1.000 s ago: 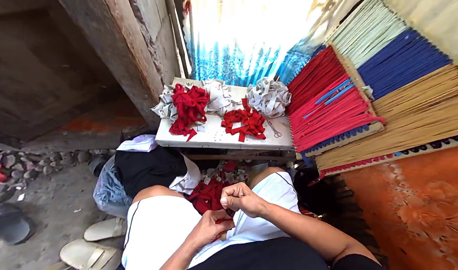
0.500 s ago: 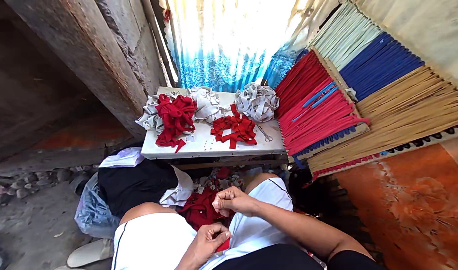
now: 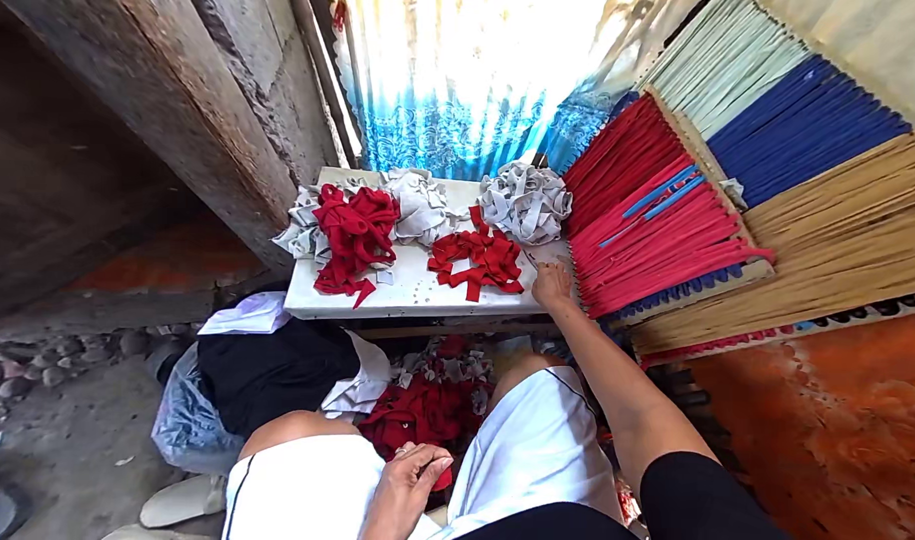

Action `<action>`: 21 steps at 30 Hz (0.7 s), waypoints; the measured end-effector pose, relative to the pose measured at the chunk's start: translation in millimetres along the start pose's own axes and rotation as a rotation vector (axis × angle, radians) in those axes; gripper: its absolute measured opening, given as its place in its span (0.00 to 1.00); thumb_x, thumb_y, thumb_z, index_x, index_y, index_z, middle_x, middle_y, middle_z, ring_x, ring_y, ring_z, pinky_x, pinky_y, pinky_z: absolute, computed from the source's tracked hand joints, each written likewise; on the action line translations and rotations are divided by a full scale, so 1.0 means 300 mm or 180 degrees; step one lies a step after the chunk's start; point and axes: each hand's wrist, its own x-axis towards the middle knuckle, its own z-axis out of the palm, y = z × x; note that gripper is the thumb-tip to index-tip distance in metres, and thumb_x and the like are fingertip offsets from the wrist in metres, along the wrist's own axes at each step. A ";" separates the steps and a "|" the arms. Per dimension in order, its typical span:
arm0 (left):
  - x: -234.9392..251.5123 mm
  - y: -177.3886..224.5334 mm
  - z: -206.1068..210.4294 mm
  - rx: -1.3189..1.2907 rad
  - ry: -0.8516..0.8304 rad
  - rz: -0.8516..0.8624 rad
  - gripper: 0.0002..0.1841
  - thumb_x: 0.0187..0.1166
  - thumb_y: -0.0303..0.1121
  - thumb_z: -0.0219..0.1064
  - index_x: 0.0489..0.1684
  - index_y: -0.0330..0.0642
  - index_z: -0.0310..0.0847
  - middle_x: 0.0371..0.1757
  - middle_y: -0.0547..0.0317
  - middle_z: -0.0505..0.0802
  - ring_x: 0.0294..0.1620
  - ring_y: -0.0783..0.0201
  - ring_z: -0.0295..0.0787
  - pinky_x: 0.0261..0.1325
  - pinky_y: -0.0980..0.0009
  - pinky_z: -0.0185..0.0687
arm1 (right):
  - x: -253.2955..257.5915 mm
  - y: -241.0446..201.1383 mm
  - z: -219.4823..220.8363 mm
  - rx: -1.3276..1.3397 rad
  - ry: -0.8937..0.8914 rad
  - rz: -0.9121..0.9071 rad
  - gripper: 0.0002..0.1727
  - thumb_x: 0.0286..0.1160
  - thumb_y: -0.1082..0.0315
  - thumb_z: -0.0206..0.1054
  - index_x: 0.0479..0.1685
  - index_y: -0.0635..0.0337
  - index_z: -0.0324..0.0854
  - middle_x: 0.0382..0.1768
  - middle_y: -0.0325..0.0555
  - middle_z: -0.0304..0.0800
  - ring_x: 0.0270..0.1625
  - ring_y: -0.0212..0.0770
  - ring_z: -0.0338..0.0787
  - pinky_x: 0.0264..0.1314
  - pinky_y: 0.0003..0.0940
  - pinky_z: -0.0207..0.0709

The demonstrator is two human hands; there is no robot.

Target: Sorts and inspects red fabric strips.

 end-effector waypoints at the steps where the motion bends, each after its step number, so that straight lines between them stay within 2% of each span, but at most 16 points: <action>1: -0.001 0.006 -0.009 -0.0213 -0.0089 -0.0236 0.11 0.79 0.42 0.68 0.39 0.50 0.96 0.39 0.73 0.96 0.43 0.78 0.89 0.53 0.75 0.83 | 0.009 0.000 0.006 -0.0027 -0.0068 0.0026 0.24 0.76 0.75 0.64 0.73 0.72 0.77 0.72 0.70 0.78 0.80 0.71 0.71 0.72 0.67 0.69; 2: 0.000 0.018 -0.019 -0.0533 -0.0169 -0.0502 0.09 0.79 0.38 0.69 0.40 0.48 0.95 0.37 0.72 0.96 0.35 0.81 0.89 0.43 0.81 0.85 | 0.013 -0.002 0.010 0.0005 -0.0112 0.0069 0.24 0.74 0.76 0.65 0.71 0.72 0.78 0.73 0.70 0.78 0.79 0.71 0.72 0.71 0.68 0.69; 3: 0.001 0.034 -0.023 -0.0963 -0.0187 -0.0792 0.06 0.79 0.32 0.70 0.40 0.43 0.94 0.34 0.68 0.95 0.25 0.80 0.85 0.28 0.83 0.81 | 0.015 -0.004 0.012 0.0079 -0.0139 0.0126 0.24 0.71 0.77 0.67 0.69 0.73 0.79 0.73 0.70 0.77 0.78 0.70 0.74 0.70 0.69 0.70; 4: 0.002 0.051 -0.027 -0.1341 -0.0169 -0.1078 0.05 0.79 0.27 0.70 0.41 0.38 0.92 0.33 0.63 0.94 0.21 0.76 0.85 0.22 0.80 0.81 | 0.016 -0.006 0.010 0.0160 -0.0168 0.0191 0.24 0.70 0.76 0.68 0.68 0.73 0.79 0.72 0.71 0.77 0.76 0.70 0.76 0.68 0.69 0.72; 5: 0.003 0.064 -0.030 -0.1573 -0.0113 -0.1267 0.05 0.80 0.25 0.69 0.42 0.35 0.91 0.32 0.60 0.94 0.20 0.72 0.87 0.20 0.77 0.84 | 0.016 -0.007 0.004 0.0226 -0.0218 0.0253 0.24 0.70 0.75 0.69 0.66 0.74 0.79 0.71 0.71 0.78 0.73 0.71 0.79 0.67 0.69 0.73; 9: 0.018 0.083 -0.031 -0.1901 0.0283 -0.1480 0.06 0.84 0.24 0.64 0.44 0.32 0.87 0.31 0.54 0.94 0.22 0.65 0.92 0.24 0.70 0.91 | 0.002 -0.017 -0.041 0.0288 -0.0496 0.0508 0.21 0.72 0.68 0.70 0.61 0.74 0.80 0.65 0.71 0.84 0.71 0.67 0.83 0.67 0.68 0.74; 14: 0.029 0.122 -0.043 -0.2106 0.0445 -0.1474 0.06 0.87 0.24 0.59 0.47 0.30 0.81 0.34 0.53 0.93 0.26 0.61 0.94 0.32 0.65 0.96 | -0.030 -0.028 -0.059 0.0216 -0.0729 0.0459 0.24 0.75 0.63 0.70 0.61 0.76 0.80 0.64 0.75 0.83 0.71 0.71 0.82 0.68 0.72 0.72; 17: 0.028 0.124 -0.051 -0.2200 0.0413 -0.1512 0.07 0.89 0.25 0.58 0.48 0.30 0.80 0.34 0.53 0.92 0.28 0.60 0.94 0.35 0.64 0.96 | -0.040 -0.006 -0.035 0.0079 -0.0757 0.0287 0.24 0.79 0.60 0.66 0.59 0.77 0.81 0.63 0.79 0.82 0.71 0.76 0.80 0.67 0.77 0.68; 19: 0.024 0.119 -0.055 -0.2291 0.0416 -0.1563 0.07 0.89 0.25 0.58 0.47 0.30 0.79 0.33 0.53 0.92 0.29 0.61 0.95 0.36 0.65 0.96 | -0.050 0.016 -0.014 0.0248 -0.0747 0.0197 0.23 0.83 0.62 0.61 0.59 0.78 0.80 0.64 0.80 0.81 0.71 0.76 0.80 0.69 0.78 0.67; 20: 0.023 0.117 -0.058 -0.2358 0.0428 -0.1585 0.07 0.89 0.25 0.57 0.47 0.29 0.79 0.33 0.52 0.92 0.29 0.61 0.95 0.37 0.65 0.96 | -0.054 0.025 -0.009 0.0470 -0.0699 0.0164 0.21 0.84 0.65 0.60 0.60 0.78 0.80 0.63 0.79 0.83 0.69 0.75 0.82 0.69 0.76 0.69; 21: 0.022 0.114 -0.061 -0.2420 0.0449 -0.1601 0.07 0.89 0.24 0.57 0.47 0.29 0.79 0.33 0.52 0.91 0.29 0.60 0.95 0.37 0.65 0.96 | -0.058 0.036 0.001 0.0825 -0.0597 0.0126 0.19 0.84 0.67 0.60 0.59 0.77 0.81 0.58 0.75 0.86 0.61 0.68 0.87 0.64 0.69 0.76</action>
